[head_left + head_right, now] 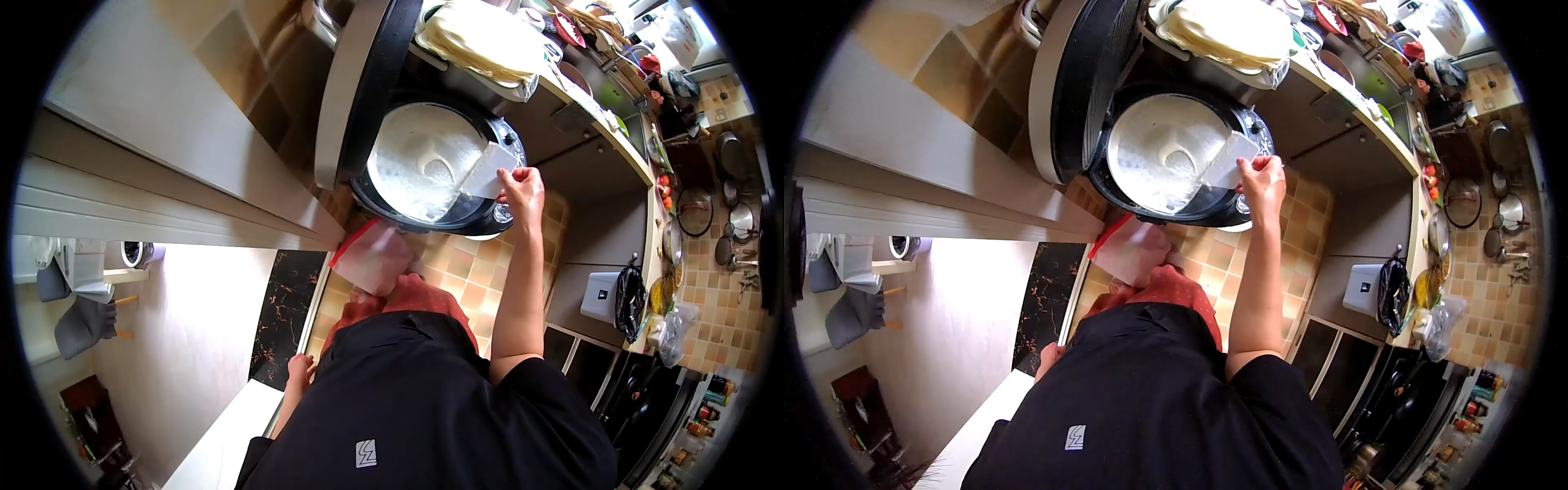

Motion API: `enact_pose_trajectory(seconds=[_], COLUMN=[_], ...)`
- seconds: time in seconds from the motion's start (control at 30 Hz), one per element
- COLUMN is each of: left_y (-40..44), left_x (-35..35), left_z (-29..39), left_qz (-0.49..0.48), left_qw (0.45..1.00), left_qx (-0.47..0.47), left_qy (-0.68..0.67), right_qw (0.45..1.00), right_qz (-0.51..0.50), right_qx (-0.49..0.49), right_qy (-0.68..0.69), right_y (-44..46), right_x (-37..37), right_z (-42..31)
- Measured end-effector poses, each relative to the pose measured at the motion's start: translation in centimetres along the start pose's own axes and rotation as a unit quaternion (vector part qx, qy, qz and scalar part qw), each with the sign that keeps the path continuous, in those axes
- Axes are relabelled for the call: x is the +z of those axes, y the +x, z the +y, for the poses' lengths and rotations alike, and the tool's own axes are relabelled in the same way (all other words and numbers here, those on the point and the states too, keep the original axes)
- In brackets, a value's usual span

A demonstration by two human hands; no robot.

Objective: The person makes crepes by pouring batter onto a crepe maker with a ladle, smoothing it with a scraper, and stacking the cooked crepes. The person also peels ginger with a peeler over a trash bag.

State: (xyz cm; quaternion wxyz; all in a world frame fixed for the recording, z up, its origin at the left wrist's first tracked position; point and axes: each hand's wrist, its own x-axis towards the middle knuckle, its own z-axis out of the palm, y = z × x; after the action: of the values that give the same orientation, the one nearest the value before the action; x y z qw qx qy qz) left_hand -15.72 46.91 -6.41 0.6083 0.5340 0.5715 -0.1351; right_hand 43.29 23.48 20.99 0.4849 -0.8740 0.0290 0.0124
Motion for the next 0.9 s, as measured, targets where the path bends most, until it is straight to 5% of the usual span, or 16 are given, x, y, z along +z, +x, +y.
enact_pose_trajectory(seconds=[0.23,0.33,0.5,0.7,0.9], left_y=[2.2,1.5,-1.0,-3.6,-3.7], left_x=[0.3,1.3,3.3,5.6,9.4], left_z=[-1.3,-0.4,-1.0,-0.8,-4.9], left_qz=[0.017,0.047,0.078,0.056,0.104], left_qw=[0.999,0.981,0.974,0.974,0.937], left_qx=[-0.007,-0.106,-0.11,-0.136,-0.161], left_qy=[-0.041,-0.158,-0.183,-0.175,-0.292], right_qw=[0.979,0.996,0.99,0.921,0.777], right_qz=[0.079,-0.039,-0.041,-0.315,-0.526], right_qx=[-0.188,-0.05,-0.137,-0.221,-0.305], right_qy=[0.0,-0.061,0.015,-0.068,-0.167], right_y=[-1.9,-0.3,-0.1,2.2,6.3], right_x=[-1.7,0.7,0.2,1.8,3.9], right_z=[-4.7,0.0,-2.2,-3.7,-6.6])
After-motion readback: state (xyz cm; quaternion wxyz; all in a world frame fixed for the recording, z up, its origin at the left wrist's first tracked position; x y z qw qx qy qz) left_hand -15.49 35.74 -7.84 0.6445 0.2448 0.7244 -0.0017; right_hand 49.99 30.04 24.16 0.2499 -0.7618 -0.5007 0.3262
